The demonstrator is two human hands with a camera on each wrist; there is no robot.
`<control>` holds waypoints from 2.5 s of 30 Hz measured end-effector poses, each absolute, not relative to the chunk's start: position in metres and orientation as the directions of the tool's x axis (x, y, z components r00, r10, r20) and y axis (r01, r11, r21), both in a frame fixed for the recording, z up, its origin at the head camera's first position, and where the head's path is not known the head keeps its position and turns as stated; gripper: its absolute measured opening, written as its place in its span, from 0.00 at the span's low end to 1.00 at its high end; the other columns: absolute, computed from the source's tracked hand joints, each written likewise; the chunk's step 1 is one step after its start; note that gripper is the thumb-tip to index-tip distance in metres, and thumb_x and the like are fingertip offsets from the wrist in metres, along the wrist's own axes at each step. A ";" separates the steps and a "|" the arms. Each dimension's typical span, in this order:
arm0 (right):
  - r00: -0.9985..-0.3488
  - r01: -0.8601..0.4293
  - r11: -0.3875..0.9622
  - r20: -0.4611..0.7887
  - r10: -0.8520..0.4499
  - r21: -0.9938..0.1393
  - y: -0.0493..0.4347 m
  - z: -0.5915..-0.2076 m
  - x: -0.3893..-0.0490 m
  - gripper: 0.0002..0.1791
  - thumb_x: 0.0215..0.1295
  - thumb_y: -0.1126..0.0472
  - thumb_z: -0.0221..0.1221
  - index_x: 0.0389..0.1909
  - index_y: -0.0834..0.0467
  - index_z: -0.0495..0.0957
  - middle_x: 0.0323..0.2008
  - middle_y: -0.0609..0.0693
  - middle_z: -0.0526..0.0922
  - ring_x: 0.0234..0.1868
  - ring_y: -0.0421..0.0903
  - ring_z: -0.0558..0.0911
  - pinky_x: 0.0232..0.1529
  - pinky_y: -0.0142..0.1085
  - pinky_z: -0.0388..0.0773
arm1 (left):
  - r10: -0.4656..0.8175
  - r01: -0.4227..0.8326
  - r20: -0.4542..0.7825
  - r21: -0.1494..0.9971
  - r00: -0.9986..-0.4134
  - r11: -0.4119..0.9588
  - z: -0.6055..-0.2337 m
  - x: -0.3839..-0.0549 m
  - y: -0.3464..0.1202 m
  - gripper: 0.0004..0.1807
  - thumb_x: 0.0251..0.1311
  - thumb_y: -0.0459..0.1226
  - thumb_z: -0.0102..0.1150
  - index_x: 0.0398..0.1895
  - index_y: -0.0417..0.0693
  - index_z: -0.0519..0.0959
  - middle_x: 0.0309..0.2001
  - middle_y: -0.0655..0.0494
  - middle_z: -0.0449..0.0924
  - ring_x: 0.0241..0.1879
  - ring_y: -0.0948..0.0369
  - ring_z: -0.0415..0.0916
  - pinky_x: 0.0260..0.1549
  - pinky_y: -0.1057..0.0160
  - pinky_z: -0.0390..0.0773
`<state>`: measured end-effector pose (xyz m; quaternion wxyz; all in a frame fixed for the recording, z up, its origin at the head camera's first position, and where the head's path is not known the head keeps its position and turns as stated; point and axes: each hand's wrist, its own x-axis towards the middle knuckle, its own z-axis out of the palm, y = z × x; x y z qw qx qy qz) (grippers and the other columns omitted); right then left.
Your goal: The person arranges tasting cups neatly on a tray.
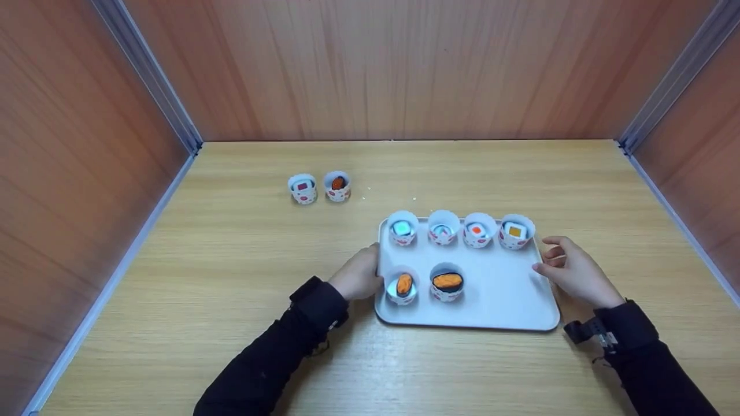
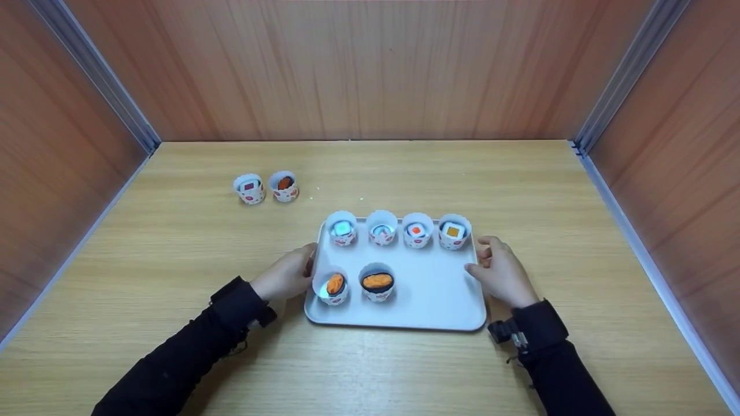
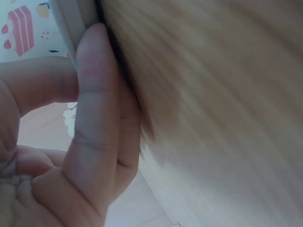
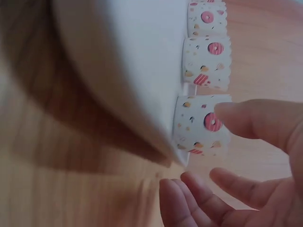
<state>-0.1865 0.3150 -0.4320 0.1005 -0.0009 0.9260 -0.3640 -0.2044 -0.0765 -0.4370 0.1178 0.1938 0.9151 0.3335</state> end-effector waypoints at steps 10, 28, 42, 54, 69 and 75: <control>-0.949 0.092 0.714 -0.279 -0.148 -0.694 0.320 -0.442 -0.187 0.38 0.62 0.67 0.57 0.69 0.78 0.53 0.41 0.57 0.71 0.36 0.46 0.72 0.29 0.29 0.73 | 0.432 0.243 -0.117 0.685 -0.894 0.687 -0.437 -0.208 -0.078 0.34 0.50 0.20 0.55 0.66 0.31 0.64 0.54 0.38 0.78 0.51 0.53 0.75 0.58 0.54 0.75; -0.928 0.074 0.738 -0.318 -0.196 -0.671 0.324 -0.438 -0.190 0.37 0.61 0.67 0.57 0.68 0.77 0.55 0.38 0.56 0.71 0.33 0.45 0.72 0.25 0.31 0.71 | 0.293 0.108 -0.209 0.615 -0.933 0.781 -0.415 -0.214 -0.096 0.40 0.62 0.40 0.60 0.75 0.41 0.56 0.35 0.48 0.82 0.27 0.59 0.75 0.28 0.62 0.77; -0.934 0.063 0.735 -0.299 -0.195 -0.676 0.325 -0.438 -0.189 0.37 0.61 0.67 0.57 0.68 0.78 0.55 0.37 0.56 0.71 0.34 0.46 0.72 0.26 0.31 0.72 | 0.115 0.135 0.079 0.348 -0.990 0.927 -0.386 -0.285 -0.153 0.52 0.51 0.46 0.71 0.75 0.40 0.52 0.73 0.32 0.50 0.71 0.33 0.49 0.67 0.39 0.60; -0.936 0.065 0.710 -0.290 -0.200 -0.701 0.327 -0.439 -0.189 0.37 0.61 0.67 0.58 0.68 0.77 0.56 0.39 0.56 0.71 0.38 0.47 0.71 0.29 0.30 0.73 | -0.071 -0.085 -0.049 0.416 -0.996 0.905 -0.420 -0.322 -0.181 0.60 0.53 0.48 0.69 0.79 0.46 0.38 0.78 0.39 0.26 0.75 0.33 0.22 0.72 0.36 0.43; -0.943 0.051 0.704 -0.266 -0.199 -0.708 0.329 -0.441 -0.189 0.37 0.61 0.67 0.59 0.67 0.77 0.57 0.38 0.55 0.72 0.36 0.46 0.72 0.28 0.29 0.72 | -0.089 -0.100 -0.045 0.401 -0.995 0.910 -0.436 -0.341 -0.195 0.47 0.63 0.45 0.59 0.78 0.44 0.44 0.78 0.38 0.34 0.75 0.32 0.29 0.73 0.39 0.42; -0.945 0.017 0.703 -0.242 -0.221 -0.711 0.330 -0.442 -0.189 0.35 0.61 0.67 0.59 0.66 0.78 0.58 0.37 0.55 0.72 0.36 0.46 0.71 0.29 0.29 0.72 | -0.145 -0.110 0.044 0.450 -0.988 0.886 -0.431 -0.339 -0.193 0.36 0.66 0.40 0.57 0.72 0.38 0.56 0.72 0.32 0.54 0.70 0.34 0.53 0.72 0.42 0.52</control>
